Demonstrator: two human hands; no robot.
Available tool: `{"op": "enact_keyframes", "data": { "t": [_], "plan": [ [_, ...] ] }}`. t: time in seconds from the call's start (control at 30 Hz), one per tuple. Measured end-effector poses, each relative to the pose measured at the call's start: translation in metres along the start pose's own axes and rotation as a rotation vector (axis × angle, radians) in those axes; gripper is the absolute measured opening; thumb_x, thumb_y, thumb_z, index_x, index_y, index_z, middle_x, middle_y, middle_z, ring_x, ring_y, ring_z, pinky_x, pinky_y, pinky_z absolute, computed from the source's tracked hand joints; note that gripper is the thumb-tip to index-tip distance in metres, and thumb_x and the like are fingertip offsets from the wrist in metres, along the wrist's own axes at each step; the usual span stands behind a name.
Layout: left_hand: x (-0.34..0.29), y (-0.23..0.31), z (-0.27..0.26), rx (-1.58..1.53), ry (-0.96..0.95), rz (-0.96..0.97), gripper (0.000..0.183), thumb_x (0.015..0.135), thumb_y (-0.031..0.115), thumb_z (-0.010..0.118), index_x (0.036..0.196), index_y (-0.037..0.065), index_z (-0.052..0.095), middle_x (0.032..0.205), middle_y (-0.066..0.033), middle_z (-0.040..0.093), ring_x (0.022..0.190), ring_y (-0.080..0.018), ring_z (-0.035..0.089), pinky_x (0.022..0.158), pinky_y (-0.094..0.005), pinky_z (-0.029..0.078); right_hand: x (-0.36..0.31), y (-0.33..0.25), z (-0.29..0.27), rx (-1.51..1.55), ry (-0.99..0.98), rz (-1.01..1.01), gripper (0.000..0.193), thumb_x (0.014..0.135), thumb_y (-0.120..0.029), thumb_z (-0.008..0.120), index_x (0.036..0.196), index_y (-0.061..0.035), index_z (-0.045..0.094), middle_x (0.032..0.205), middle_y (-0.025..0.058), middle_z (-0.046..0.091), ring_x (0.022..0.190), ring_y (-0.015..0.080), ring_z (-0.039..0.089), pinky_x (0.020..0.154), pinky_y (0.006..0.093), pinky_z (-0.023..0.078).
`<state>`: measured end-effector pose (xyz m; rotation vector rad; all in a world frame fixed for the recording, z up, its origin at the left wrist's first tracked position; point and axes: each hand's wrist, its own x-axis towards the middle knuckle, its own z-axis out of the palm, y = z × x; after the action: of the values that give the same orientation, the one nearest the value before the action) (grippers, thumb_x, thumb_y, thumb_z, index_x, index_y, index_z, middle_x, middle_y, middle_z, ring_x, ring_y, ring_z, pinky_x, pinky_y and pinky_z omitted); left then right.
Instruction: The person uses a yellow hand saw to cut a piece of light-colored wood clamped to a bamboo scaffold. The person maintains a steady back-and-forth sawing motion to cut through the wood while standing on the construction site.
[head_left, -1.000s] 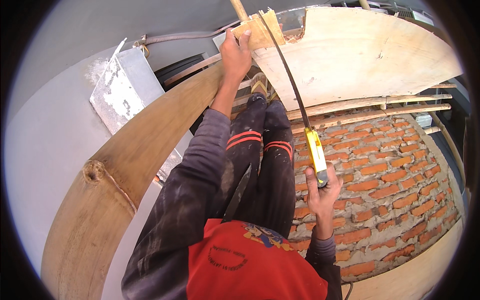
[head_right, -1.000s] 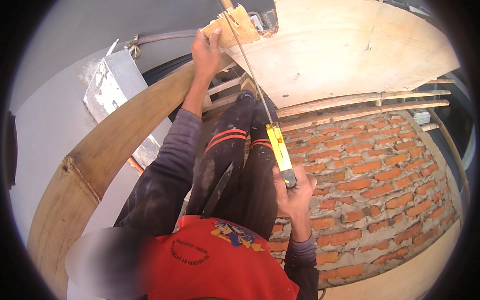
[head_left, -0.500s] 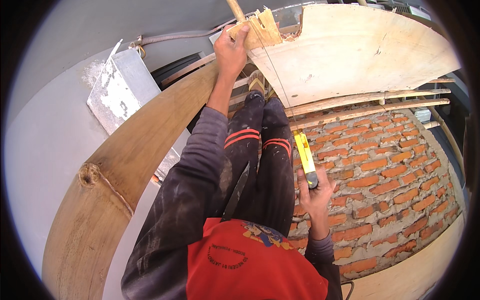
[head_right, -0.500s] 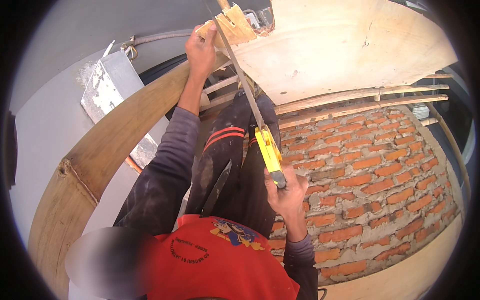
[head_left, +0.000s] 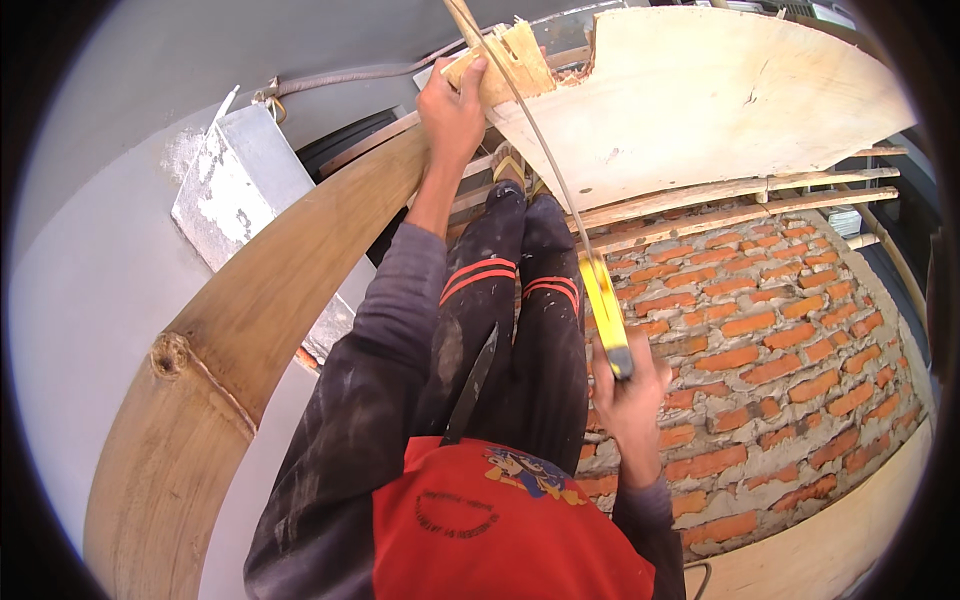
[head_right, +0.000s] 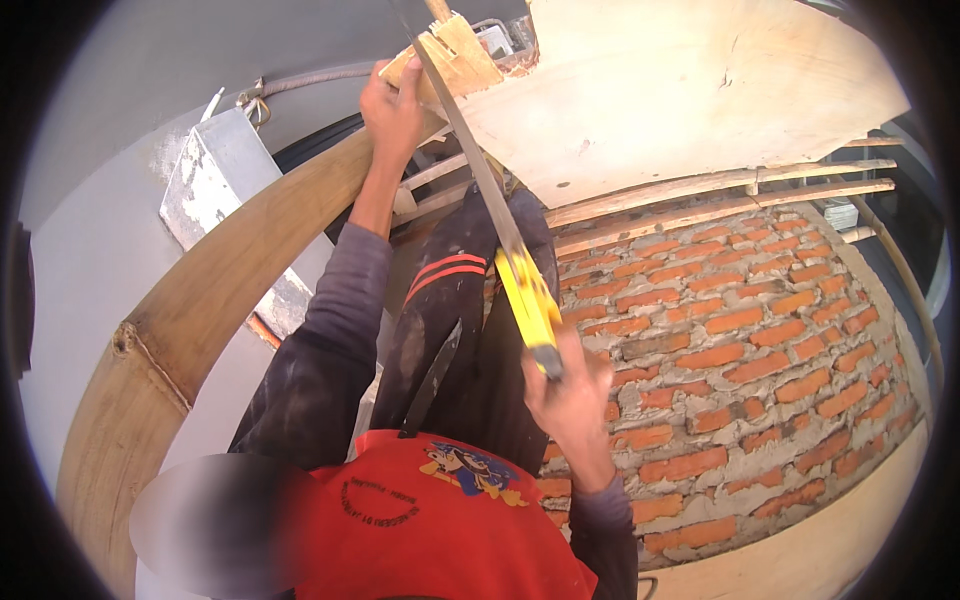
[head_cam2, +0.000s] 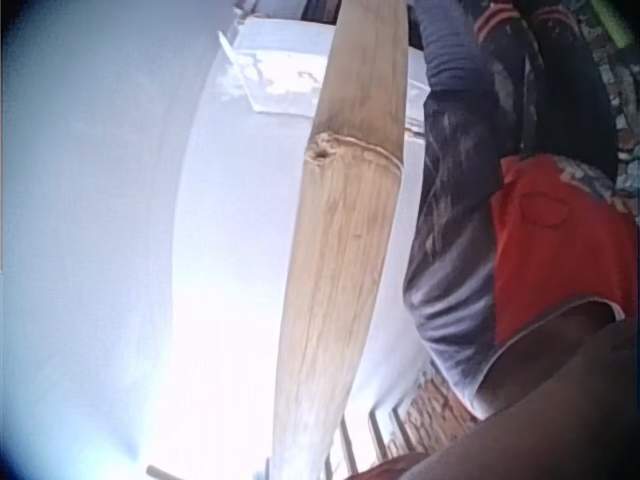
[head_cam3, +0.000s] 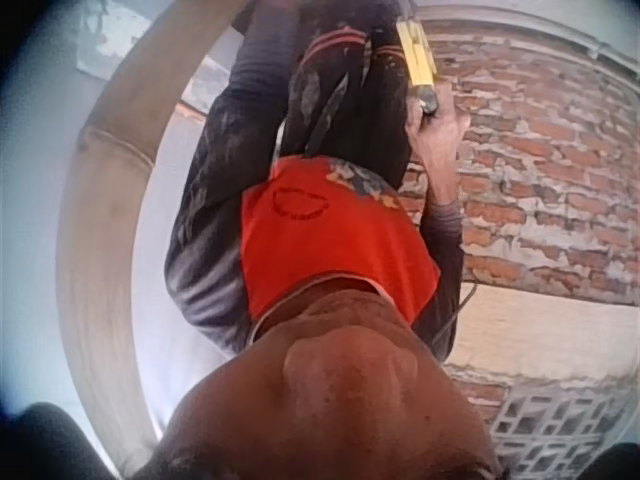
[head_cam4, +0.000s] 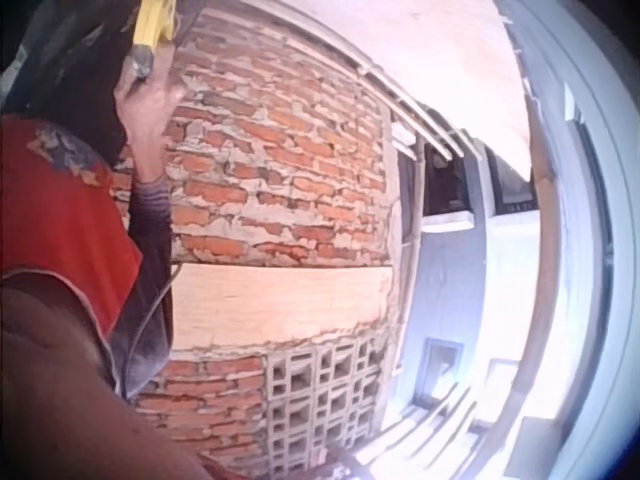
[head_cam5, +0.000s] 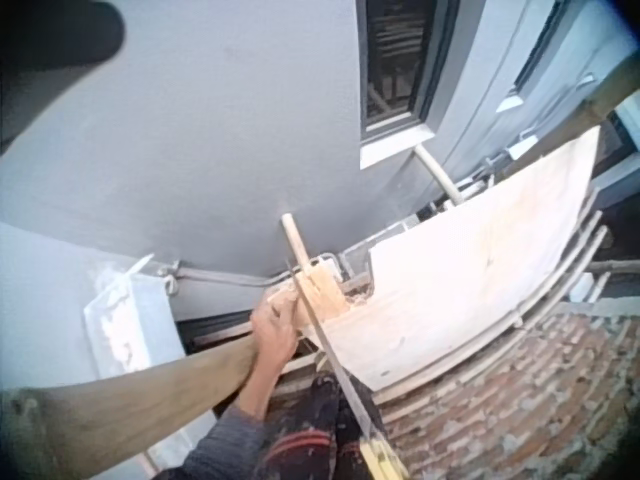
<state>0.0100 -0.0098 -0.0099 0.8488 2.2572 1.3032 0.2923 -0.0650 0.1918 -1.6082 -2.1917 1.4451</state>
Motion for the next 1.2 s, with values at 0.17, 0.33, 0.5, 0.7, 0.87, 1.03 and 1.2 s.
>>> {"op": "enact_keyframes", "data": {
  "t": [0.17, 0.33, 0.5, 0.7, 0.87, 1.03, 1.2],
  "plan": [
    [0.006, 0.002, 0.004, -0.021, 0.053, 0.046, 0.027, 0.09, 0.023, 0.065, 0.089, -0.004, 0.062, 0.072, -0.0158, 0.067, 0.065, -0.0215, 0.063, 0.063, -0.0338, 0.048, 0.018, -0.003, 0.01, 0.032, 0.022, 0.065, 0.02, 0.082, -0.01, 0.067, 0.099, -0.0042, 0.059, 0.059, 0.0138, 0.056, 0.049, 0.031, 0.059, 0.046, 0.0367, 0.045],
    [0.001, -0.007, 0.002, -0.004, 0.02, 0.034, 0.027, 0.091, 0.023, 0.065, 0.088, -0.003, 0.06, 0.077, -0.0159, 0.068, 0.069, -0.0229, 0.065, 0.065, -0.0343, 0.049, -0.019, -0.005, -0.008, 0.091, 0.001, 0.065, 0.02, 0.081, -0.008, 0.07, 0.097, -0.0027, 0.061, 0.062, 0.0111, 0.059, 0.046, 0.0224, 0.058, 0.047, 0.0315, 0.045],
    [-0.002, -0.004, 0.002, -0.069, -0.031, -0.029, 0.026, 0.093, 0.023, 0.063, 0.096, -0.003, 0.058, 0.085, -0.014, 0.068, 0.08, -0.0188, 0.064, 0.072, -0.0332, 0.049, -0.015, -0.012, -0.014, 0.155, 0.011, 0.082, 0.017, 0.082, -0.01, 0.071, 0.095, -0.0022, 0.063, 0.061, 0.0095, 0.059, 0.043, 0.0172, 0.053, 0.046, 0.0283, 0.042],
    [-0.008, 0.0, 0.0, -0.518, -0.163, -0.137, 0.042, 0.091, 0.017, 0.065, 0.12, -0.003, 0.043, 0.107, -0.0171, 0.063, 0.096, -0.0191, 0.062, 0.086, -0.0329, 0.049, 0.006, -0.012, -0.005, 0.134, 0.036, 0.055, 0.014, 0.082, -0.009, 0.07, 0.091, -0.0022, 0.063, 0.057, 0.0087, 0.055, 0.043, 0.0154, 0.052, 0.044, 0.0275, 0.04],
    [0.0, -0.004, 0.001, -0.097, -0.139, -0.085, 0.035, 0.089, 0.019, 0.069, 0.109, -0.003, 0.05, 0.096, -0.0135, 0.066, 0.089, -0.0173, 0.063, 0.079, -0.0311, 0.049, -0.015, -0.02, -0.023, 0.006, 0.131, -0.085, 0.017, 0.084, -0.015, 0.07, 0.083, -0.0008, 0.06, 0.063, 0.0078, 0.059, 0.048, 0.0141, 0.051, 0.049, 0.0279, 0.039],
    [-0.002, -0.005, 0.0, -0.168, -0.066, -0.077, 0.031, 0.087, 0.021, 0.071, 0.099, -0.005, 0.058, 0.084, -0.0111, 0.068, 0.077, -0.0139, 0.062, 0.069, -0.0292, 0.049, -0.023, -0.023, -0.04, 0.078, 0.209, -0.009, 0.015, 0.084, -0.012, 0.067, 0.084, 0.0005, 0.06, 0.065, 0.0078, 0.059, 0.05, 0.0152, 0.052, 0.05, 0.0281, 0.04],
    [-0.002, 0.007, -0.002, -0.151, 0.011, -0.077, 0.031, 0.086, 0.024, 0.072, 0.091, -0.006, 0.065, 0.074, -0.0102, 0.067, 0.068, -0.0121, 0.06, 0.064, -0.0284, 0.048, -0.007, -0.001, -0.01, 0.183, 0.115, 0.045, 0.013, 0.081, -0.008, 0.071, 0.082, -0.0028, 0.059, 0.059, 0.0066, 0.053, 0.045, 0.0126, 0.047, 0.045, 0.0264, 0.037]
  ]
}}
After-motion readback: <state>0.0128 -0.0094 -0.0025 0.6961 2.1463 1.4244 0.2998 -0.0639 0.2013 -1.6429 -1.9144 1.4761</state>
